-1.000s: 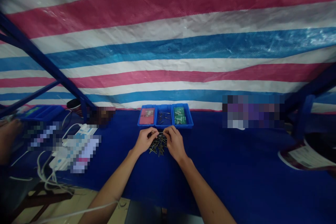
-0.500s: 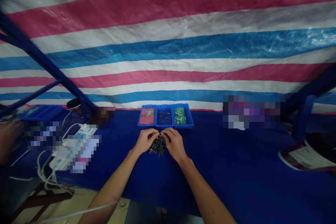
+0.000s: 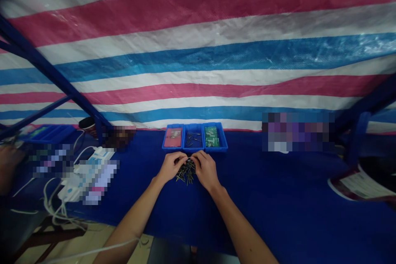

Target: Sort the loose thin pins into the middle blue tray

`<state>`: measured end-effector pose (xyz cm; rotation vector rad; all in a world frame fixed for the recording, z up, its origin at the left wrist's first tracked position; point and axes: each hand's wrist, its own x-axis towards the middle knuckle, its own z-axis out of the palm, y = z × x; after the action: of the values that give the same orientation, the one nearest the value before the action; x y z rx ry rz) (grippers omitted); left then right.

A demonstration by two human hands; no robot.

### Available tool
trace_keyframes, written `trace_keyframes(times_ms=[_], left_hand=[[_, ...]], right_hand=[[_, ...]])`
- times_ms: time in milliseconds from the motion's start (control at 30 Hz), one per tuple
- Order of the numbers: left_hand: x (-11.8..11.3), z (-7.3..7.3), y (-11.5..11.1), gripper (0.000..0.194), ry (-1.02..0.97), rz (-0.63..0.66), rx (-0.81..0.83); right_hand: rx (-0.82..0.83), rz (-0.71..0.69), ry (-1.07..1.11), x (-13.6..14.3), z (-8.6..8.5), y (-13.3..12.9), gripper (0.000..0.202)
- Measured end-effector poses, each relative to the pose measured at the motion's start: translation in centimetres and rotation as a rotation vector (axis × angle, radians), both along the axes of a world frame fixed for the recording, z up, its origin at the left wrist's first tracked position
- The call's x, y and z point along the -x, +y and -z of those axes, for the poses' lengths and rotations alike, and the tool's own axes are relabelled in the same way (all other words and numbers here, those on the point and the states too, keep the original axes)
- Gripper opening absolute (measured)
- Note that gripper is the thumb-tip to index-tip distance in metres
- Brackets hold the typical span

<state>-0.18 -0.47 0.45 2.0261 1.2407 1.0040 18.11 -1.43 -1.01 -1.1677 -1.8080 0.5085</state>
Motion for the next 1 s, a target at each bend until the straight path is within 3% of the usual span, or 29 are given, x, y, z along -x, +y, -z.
trace_keyframes(times_ms=[633,1000], left_hand=[[-0.03,0.24,0.05,0.025,-0.011,-0.001,-0.015],[0.0,0.11,0.04,0.029,-0.038,-0.021,0.0]], right_hand=[[-0.004,0.072,-0.11,-0.06,-0.09,0.09,0.042],[-0.049,0.019,0.128,-0.18,-0.45,-0.04,0.022]])
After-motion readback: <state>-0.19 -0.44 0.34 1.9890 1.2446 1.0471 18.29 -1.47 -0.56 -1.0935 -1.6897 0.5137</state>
